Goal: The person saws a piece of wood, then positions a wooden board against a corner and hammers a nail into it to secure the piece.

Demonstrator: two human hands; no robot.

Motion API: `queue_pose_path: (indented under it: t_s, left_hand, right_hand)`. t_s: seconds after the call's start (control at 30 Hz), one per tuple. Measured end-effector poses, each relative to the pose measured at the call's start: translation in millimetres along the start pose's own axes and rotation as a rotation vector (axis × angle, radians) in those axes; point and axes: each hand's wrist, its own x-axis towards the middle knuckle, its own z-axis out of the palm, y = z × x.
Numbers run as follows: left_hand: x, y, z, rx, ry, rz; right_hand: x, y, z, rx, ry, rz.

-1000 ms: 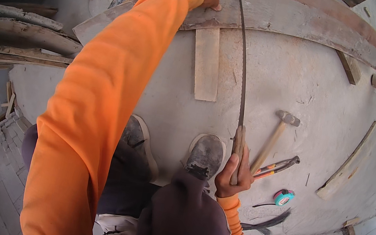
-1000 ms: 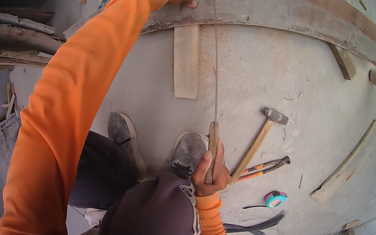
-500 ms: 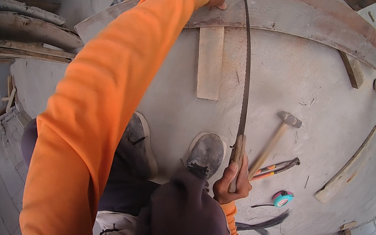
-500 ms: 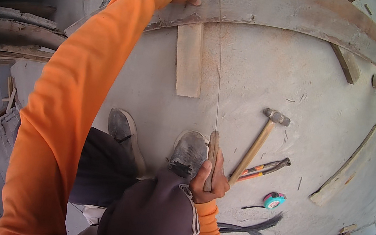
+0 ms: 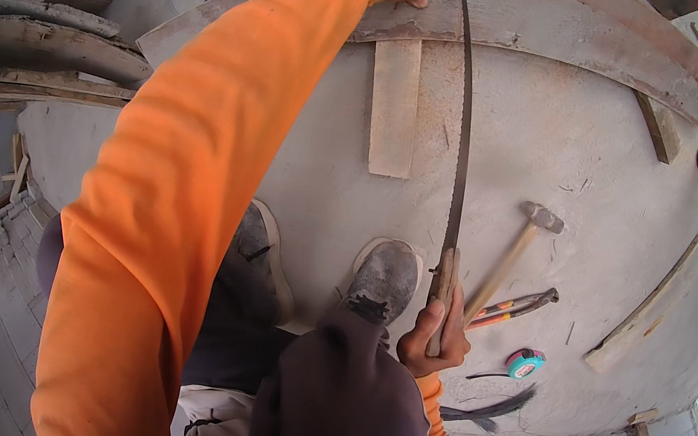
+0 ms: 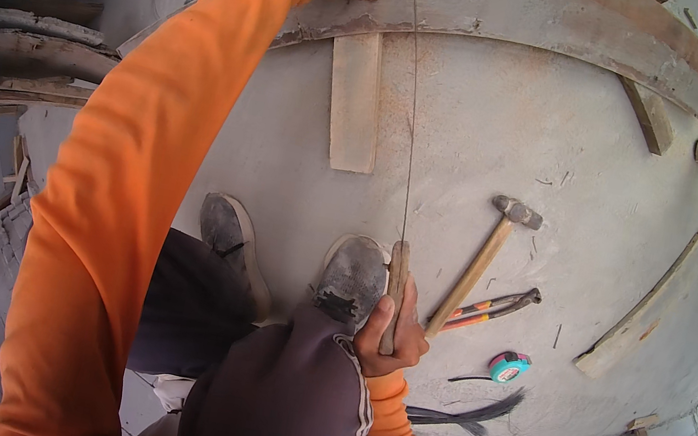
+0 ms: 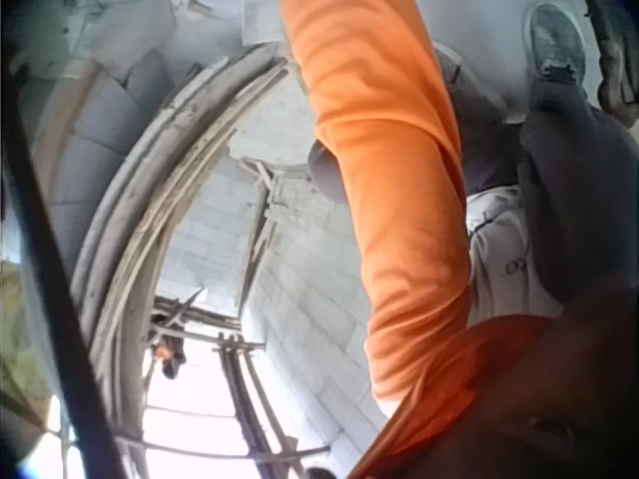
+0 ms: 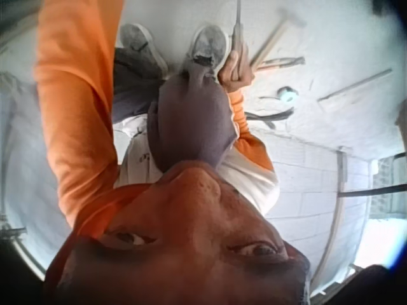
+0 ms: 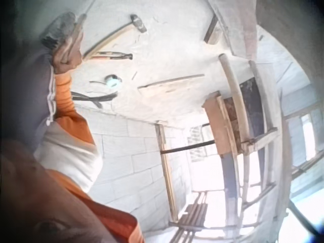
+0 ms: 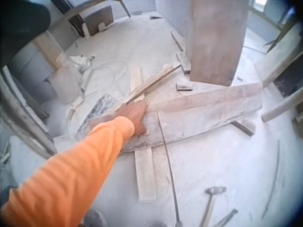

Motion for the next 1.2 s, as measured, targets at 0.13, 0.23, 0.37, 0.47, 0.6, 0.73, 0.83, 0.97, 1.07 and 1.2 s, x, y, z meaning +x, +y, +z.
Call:
queue_pose_path:
  t_s: [0.13, 0.23, 0.37, 0.47, 0.6, 0.73, 0.83, 0.97, 1.07, 1.2]
  left_hand:
    - [8, 9, -4, -0.004, 0.018, 0.024]
    - [3, 3, 3, -0.001, 0.052, 0.036]
    - [8, -4, -2, -0.021, -0.028, -0.002]
    - [-4, -6, 0, 0.021, 0.112, 0.071]
    - [5, 10, -11, 0.030, -0.028, -0.016]
    - [-3, 9, 0, -0.003, 0.035, 0.038]
    - [-2, 1, -4, 0.005, 0.125, 0.062]
    - [-6, 1, -13, 0.013, -0.050, -0.044]
    - [2, 4, -5, 0.014, -0.006, -0.007]
    - [2, 4, 2, -0.050, 0.018, 0.037]
  right_hand:
    - [127, -14, 69, 0.137, 0.136, -0.167]
    - [163, -26, 81, 0.207, 0.096, -0.144]
    - [50, 1, 30, 0.017, 0.076, -0.145]
    - [0, 5, 5, 0.031, 0.008, -0.016]
    - [125, -5, 70, 0.125, 0.143, -0.224]
    - [158, -18, 77, 0.175, 0.122, -0.198]
    - [64, 0, 33, 0.021, 0.044, -0.158]
    - [-10, 14, -3, 0.003, -0.038, -0.046]
    - [79, 5, 52, 0.076, 0.061, -0.149]
    - [149, -11, 73, 0.142, 0.116, -0.178]
